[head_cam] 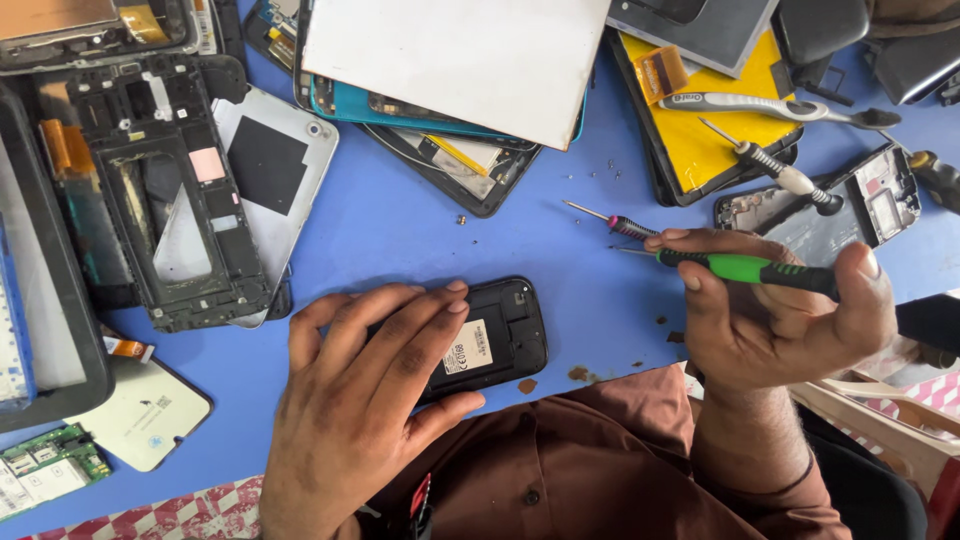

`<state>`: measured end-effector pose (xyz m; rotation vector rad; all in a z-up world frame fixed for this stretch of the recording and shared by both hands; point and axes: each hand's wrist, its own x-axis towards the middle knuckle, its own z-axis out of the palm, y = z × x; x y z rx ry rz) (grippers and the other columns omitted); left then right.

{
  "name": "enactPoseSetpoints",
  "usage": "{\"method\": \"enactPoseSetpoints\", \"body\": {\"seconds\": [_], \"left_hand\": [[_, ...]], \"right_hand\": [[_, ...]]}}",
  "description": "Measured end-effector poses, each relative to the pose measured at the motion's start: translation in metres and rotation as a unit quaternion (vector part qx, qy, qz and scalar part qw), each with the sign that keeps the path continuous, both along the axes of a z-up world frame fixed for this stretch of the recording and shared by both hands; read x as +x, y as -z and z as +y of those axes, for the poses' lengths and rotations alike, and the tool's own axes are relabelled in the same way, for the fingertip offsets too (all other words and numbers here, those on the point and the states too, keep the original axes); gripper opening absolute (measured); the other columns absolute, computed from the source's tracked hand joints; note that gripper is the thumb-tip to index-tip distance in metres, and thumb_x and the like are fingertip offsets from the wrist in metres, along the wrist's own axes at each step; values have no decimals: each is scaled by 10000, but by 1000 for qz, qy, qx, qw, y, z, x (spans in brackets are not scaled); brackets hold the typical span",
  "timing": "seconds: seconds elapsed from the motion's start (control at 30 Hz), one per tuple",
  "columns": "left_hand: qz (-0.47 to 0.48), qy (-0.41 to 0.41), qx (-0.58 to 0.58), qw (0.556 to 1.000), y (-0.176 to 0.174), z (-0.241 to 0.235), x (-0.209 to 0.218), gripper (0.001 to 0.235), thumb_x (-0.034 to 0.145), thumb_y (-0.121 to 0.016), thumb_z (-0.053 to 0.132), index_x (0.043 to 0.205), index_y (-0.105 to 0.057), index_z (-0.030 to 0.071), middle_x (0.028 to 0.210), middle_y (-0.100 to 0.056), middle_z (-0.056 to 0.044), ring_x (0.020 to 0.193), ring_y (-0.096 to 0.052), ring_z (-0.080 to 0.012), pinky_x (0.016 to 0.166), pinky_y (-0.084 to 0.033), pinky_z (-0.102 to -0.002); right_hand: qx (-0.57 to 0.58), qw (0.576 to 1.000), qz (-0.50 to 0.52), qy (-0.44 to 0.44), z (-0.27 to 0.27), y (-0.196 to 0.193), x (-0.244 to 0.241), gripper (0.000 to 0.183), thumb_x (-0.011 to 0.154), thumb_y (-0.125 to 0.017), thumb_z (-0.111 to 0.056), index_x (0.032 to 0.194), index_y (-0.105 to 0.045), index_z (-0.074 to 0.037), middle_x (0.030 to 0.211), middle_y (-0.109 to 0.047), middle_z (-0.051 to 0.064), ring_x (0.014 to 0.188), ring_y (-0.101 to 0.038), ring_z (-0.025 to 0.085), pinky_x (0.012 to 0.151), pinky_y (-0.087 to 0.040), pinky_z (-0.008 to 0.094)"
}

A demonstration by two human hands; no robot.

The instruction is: The person disassembles a black mobile phone by removing screws from the back cover using a screwdriver. They then reassemble the phone by inserting and tightening screws into the back cover.

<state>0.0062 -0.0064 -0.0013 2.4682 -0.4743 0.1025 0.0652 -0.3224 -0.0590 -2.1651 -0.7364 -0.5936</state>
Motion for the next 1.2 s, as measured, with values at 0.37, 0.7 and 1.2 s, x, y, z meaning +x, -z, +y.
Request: {"method": "enactPoseSetpoints", "body": {"seconds": [0.37, 0.7, 1.2], "left_hand": [[-15, -4, -7, 1000, 0, 0, -2, 710, 765, -826, 438, 1316, -591, 58, 1444, -575, -76, 1215, -584, -271, 1040, -397, -490], [-49, -31, -53, 997, 2, 6, -8, 621, 849, -838, 390, 1305, -595, 46, 1437, -584, -89, 1233, -618, -282, 1060, -419, -476], [-61, -90, -60, 992, 6, 8, -14, 436, 883, -863, 251, 1240, -669, 94, 1161, -628, -28, 1076, -616, -222, 1013, -433, -450]], "right_hand": [[46, 998, 37, -10, 6, -9, 0, 717, 1129, -626, -24, 1623, -133, -186, 1459, -422, 36, 860, -784, 369, 819, -670, 420], [185, 971, 151, -23, 18, -7, -33, 736, 1255, -660, -72, 1608, -23, -177, 958, -714, 196, 832, -787, 290, 849, -656, 407], [-5, 983, 176, 51, 88, -42, -16, 788, 1056, -728, -90, 1539, -118, 36, 896, -775, 198, 706, -774, 215, 725, -534, 252]]}}
